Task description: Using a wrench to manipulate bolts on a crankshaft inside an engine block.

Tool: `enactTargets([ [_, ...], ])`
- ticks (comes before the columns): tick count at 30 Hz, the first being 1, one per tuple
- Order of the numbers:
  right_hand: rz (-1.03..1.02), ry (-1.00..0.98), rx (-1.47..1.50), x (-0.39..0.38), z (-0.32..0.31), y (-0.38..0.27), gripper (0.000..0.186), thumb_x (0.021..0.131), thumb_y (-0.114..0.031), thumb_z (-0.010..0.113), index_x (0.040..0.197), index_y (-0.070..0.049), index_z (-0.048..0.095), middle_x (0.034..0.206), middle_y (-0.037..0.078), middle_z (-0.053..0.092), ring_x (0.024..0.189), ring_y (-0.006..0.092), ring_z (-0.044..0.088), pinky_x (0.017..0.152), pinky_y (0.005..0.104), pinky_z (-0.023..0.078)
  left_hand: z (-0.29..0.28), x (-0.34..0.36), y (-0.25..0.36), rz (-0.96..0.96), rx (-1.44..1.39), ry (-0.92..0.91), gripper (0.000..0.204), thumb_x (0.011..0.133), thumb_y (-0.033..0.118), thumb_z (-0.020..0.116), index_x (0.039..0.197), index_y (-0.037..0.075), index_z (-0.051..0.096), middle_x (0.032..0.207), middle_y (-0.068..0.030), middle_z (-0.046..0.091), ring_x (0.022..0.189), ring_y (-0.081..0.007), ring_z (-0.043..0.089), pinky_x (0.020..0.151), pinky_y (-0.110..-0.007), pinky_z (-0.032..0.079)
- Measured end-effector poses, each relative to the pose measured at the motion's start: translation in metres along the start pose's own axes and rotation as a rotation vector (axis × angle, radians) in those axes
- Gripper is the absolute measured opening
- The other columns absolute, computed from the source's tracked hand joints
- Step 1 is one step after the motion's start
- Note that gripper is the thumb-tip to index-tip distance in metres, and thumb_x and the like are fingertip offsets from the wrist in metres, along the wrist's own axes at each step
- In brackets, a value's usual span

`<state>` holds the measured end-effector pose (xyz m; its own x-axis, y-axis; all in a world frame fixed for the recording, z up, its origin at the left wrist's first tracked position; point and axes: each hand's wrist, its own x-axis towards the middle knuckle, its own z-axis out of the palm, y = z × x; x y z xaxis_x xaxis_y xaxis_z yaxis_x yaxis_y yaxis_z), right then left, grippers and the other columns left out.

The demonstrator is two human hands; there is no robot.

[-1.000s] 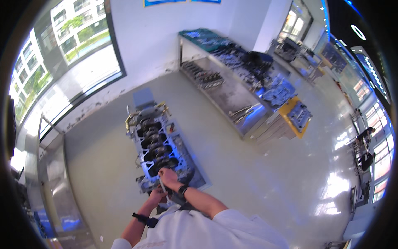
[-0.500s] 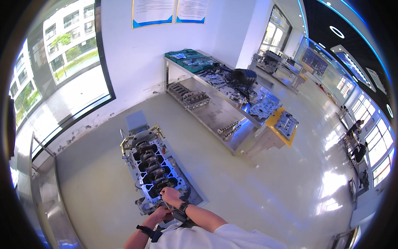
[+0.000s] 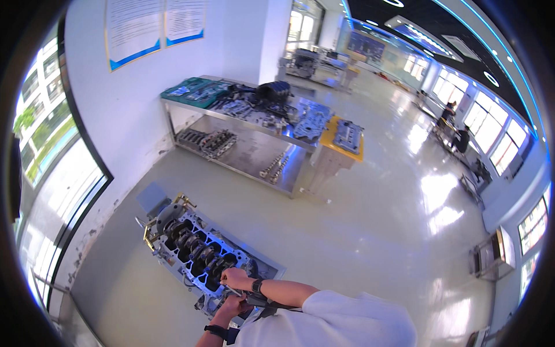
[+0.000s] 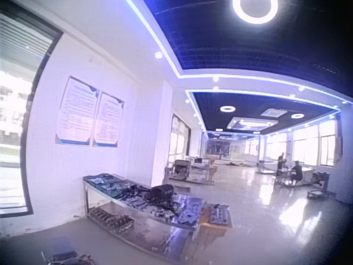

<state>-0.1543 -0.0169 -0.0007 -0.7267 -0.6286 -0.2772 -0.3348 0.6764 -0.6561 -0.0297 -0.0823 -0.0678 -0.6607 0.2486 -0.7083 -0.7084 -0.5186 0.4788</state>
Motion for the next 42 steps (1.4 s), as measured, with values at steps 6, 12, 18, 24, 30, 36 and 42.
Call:
enactTargets([
  [6, 0.093, -0.064, 0.044, 0.003, -0.003, -0.005, 0.021, 0.073, -0.03, 0.071, 0.087, -0.015, 0.071, 0.079, 0.008, 0.069, 0.079, 0.0264, 0.066, 0.067, 0.0402, 0.051, 0.008, 0.021, 0.007, 0.058, -0.075, -0.051, 0.028, 0.091, 0.017, 0.057, 0.115, 0.003, 0.053, 0.109, -0.0084, 0.061, 0.099, -0.0232, 0.061, 0.081, -0.043, 0.054],
  [12, 0.083, 0.119, -0.066, -0.011, 0.007, -0.012, 0.019, 0.076, -0.033, 0.068, 0.083, -0.015, 0.07, 0.077, 0.005, 0.069, 0.077, 0.0239, 0.066, 0.064, 0.0381, 0.05, -0.037, -0.028, 0.023, -0.131, 0.236, -0.107, 0.021, 0.089, 0.017, 0.061, 0.098, -0.001, 0.061, 0.085, -0.0115, 0.067, 0.074, -0.0223, 0.067, 0.061, -0.036, 0.055],
  [18, 0.184, 0.199, 0.041, -0.024, 0.003, -0.021, 0.02, 0.079, -0.033, 0.066, 0.082, -0.013, 0.068, 0.079, 0.008, 0.068, 0.08, 0.0281, 0.065, 0.068, 0.0419, 0.049, -0.075, -0.067, 0.077, 0.011, 0.911, 0.198, 0.022, 0.087, 0.02, 0.062, 0.085, -0.002, 0.066, 0.073, -0.0133, 0.066, 0.062, -0.0229, 0.067, 0.054, -0.034, 0.053],
  [24, 0.239, 0.175, 0.053, -0.015, 0.005, -0.011, 0.019, 0.08, -0.03, 0.065, 0.084, -0.012, 0.067, 0.083, 0.009, 0.067, 0.086, 0.0291, 0.064, 0.069, 0.043, 0.049, -0.09, -0.065, 0.137, 0.315, 1.542, 0.448, 0.027, 0.082, 0.035, 0.063, 0.092, 0.011, 0.07, 0.088, -0.0161, 0.067, 0.087, -0.0348, 0.064, 0.075, -0.045, 0.049],
  [30, 0.233, 0.044, 0.359, -0.005, -0.003, -0.005, 0.026, 0.087, -0.033, 0.059, 0.083, -0.008, 0.065, 0.07, 0.004, 0.066, 0.063, 0.0195, 0.065, 0.06, 0.0347, 0.051, -0.047, -0.097, 0.157, 0.318, 1.593, 0.559, 0.027, 0.083, 0.036, 0.062, 0.094, 0.013, 0.07, 0.092, -0.0141, 0.067, 0.091, -0.0338, 0.063, 0.078, -0.045, 0.048],
  [36, 0.027, -0.013, 0.224, -0.005, 0.001, 0.005, 0.025, 0.086, -0.033, 0.058, 0.087, -0.01, 0.069, 0.07, 0.005, 0.068, 0.063, 0.0187, 0.066, 0.059, 0.0351, 0.051, -0.032, -0.091, 0.033, 0.215, 0.423, 0.409, 0.017, 0.088, 0.015, 0.063, 0.089, -0.002, 0.06, 0.07, -0.0077, 0.061, 0.062, -0.0165, 0.063, 0.055, -0.032, 0.051],
  [42, -0.125, 0.089, 0.026, -0.006, 0.004, 0.016, 0.019, 0.08, -0.031, 0.062, 0.085, -0.014, 0.068, 0.081, 0.01, 0.067, 0.08, 0.0321, 0.064, 0.068, 0.043, 0.05, 0.034, -0.045, -0.018, 0.294, 0.166, 0.289, 0.016, 0.092, 0.01, 0.055, 0.101, -0.003, 0.052, 0.085, -0.0129, 0.065, 0.076, -0.0246, 0.068, 0.07, -0.038, 0.057],
])
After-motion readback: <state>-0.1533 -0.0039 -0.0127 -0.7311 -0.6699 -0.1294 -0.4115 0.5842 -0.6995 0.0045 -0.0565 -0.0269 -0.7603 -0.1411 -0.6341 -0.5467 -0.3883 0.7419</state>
